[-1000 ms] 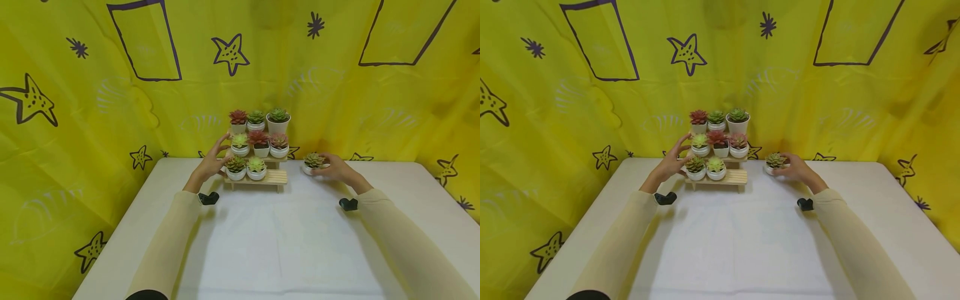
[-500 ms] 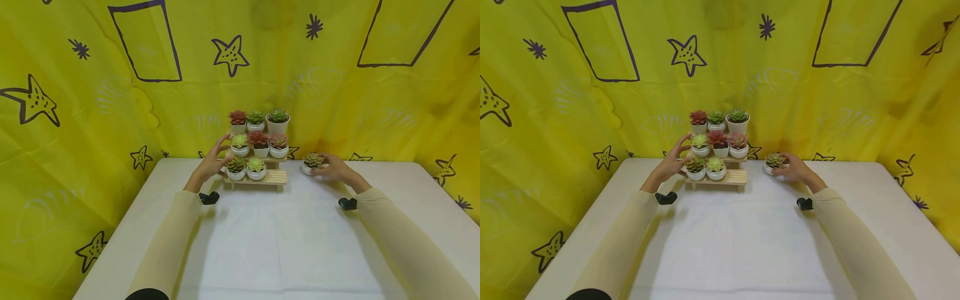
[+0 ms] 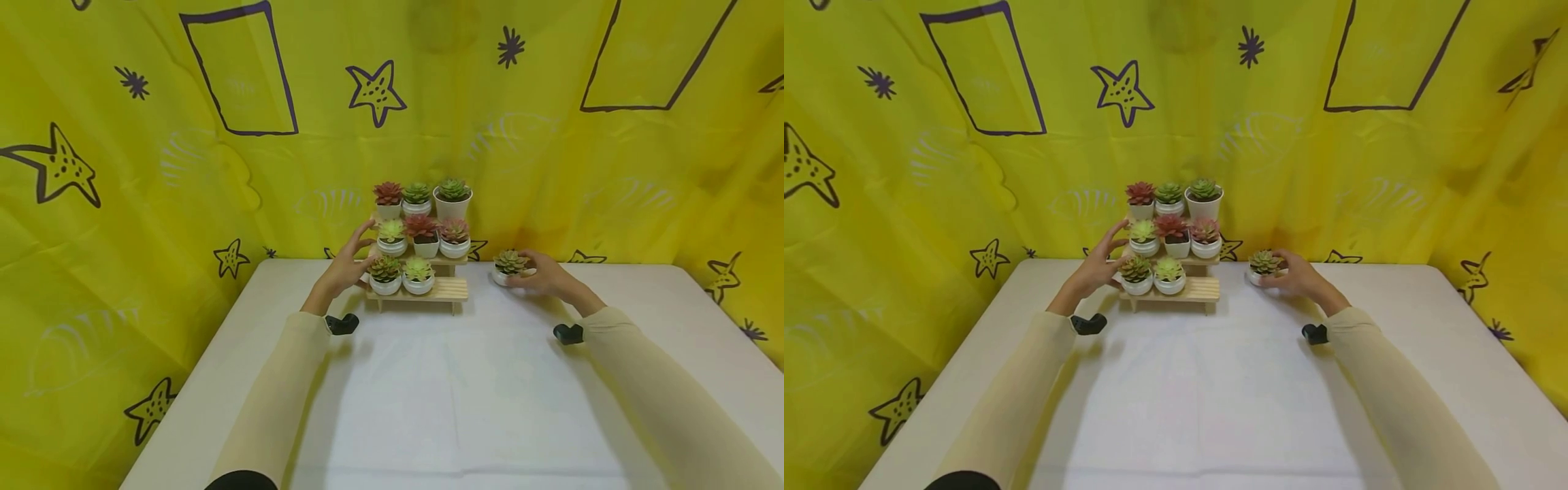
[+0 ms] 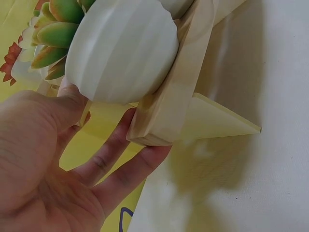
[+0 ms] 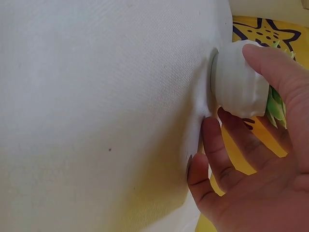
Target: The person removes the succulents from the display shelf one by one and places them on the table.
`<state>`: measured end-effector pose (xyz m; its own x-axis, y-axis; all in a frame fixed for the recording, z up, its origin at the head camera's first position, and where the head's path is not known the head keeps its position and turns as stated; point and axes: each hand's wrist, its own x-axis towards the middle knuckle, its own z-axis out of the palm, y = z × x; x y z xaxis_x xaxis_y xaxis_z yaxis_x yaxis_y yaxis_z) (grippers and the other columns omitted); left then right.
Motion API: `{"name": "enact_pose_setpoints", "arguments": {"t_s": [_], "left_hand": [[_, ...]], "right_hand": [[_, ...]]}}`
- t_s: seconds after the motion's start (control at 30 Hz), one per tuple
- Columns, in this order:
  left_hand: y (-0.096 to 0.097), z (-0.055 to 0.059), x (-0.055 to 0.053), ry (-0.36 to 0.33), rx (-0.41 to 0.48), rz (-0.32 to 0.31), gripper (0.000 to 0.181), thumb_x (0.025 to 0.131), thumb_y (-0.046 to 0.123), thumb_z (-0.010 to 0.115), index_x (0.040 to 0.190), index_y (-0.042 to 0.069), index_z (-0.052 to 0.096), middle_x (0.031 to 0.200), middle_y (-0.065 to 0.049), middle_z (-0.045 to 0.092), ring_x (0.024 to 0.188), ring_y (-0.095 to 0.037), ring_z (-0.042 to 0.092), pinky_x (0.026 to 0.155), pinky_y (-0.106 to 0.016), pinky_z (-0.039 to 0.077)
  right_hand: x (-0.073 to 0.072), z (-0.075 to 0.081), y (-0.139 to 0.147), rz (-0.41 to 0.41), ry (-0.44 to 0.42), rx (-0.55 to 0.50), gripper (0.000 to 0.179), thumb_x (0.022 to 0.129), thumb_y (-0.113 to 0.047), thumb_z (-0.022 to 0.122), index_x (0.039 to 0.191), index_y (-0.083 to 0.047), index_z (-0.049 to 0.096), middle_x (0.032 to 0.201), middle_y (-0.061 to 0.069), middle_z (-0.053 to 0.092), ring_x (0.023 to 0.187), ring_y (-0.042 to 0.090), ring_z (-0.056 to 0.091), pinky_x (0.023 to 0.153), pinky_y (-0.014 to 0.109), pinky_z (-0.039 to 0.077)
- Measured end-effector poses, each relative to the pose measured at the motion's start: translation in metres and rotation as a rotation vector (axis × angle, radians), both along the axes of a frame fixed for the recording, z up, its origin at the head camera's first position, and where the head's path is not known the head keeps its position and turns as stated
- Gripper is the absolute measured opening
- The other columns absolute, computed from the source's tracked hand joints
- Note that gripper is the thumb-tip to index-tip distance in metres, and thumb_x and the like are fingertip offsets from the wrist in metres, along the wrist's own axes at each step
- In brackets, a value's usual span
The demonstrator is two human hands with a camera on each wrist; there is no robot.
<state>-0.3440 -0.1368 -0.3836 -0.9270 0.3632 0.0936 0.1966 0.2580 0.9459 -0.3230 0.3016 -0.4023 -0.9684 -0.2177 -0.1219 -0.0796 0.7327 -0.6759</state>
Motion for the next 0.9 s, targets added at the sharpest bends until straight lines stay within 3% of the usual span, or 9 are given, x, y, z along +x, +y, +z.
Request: {"name": "enact_pose_setpoints", "arguments": {"t_s": [0.23, 0.47, 0.7, 0.9], "left_hand": [[0.001, -0.002, -0.001, 0.005, 0.001, 0.005, 0.077, 0.106, 0.007, 0.055, 0.160, 0.049, 0.021, 0.162, -0.014, 0.033, 0.126, -0.052, 0.054, 0.063, -0.053, 0.062], [0.001, 0.000, 0.000, 0.007, 0.003, 0.006, 0.076, 0.106, 0.007, 0.055, 0.161, 0.048, 0.021, 0.162, -0.014, 0.033, 0.128, -0.053, 0.053, 0.064, -0.054, 0.062], [0.001, 0.002, 0.002, 0.007, 0.003, 0.010, 0.076, 0.106, 0.007, 0.055, 0.160, 0.048, 0.022, 0.162, -0.014, 0.034, 0.128, -0.053, 0.053, 0.064, -0.054, 0.062], [0.001, 0.001, 0.002, 0.008, -0.001, 0.009, 0.076, 0.106, 0.007, 0.055, 0.160, 0.050, 0.022, 0.162, -0.014, 0.033, 0.126, -0.051, 0.055, 0.063, -0.052, 0.062]], "right_hand": [[0.009, 0.011, 0.003, 0.032, 0.020, 0.038, 0.089, 0.095, -0.041, 0.074, 0.157, 0.002, 0.025, 0.149, 0.038, 0.039, 0.135, 0.056, 0.038, 0.110, 0.071, 0.032], [0.019, 0.034, 0.004, 0.092, 0.129, 0.045, 0.088, 0.094, -0.033, 0.077, 0.158, 0.000, 0.026, 0.146, 0.037, 0.045, 0.115, 0.050, 0.059, 0.096, 0.063, 0.048], [0.031, 0.057, -0.007, 0.111, 0.208, 0.027, 0.084, 0.095, -0.032, 0.077, 0.158, -0.003, 0.028, 0.147, 0.035, 0.044, 0.118, 0.052, 0.058, 0.093, 0.061, 0.052], [0.043, 0.067, -0.022, 0.112, 0.261, -0.017, 0.079, 0.094, -0.028, 0.078, 0.156, -0.003, 0.033, 0.145, 0.034, 0.048, 0.116, 0.050, 0.059, 0.091, 0.060, 0.054]]}}
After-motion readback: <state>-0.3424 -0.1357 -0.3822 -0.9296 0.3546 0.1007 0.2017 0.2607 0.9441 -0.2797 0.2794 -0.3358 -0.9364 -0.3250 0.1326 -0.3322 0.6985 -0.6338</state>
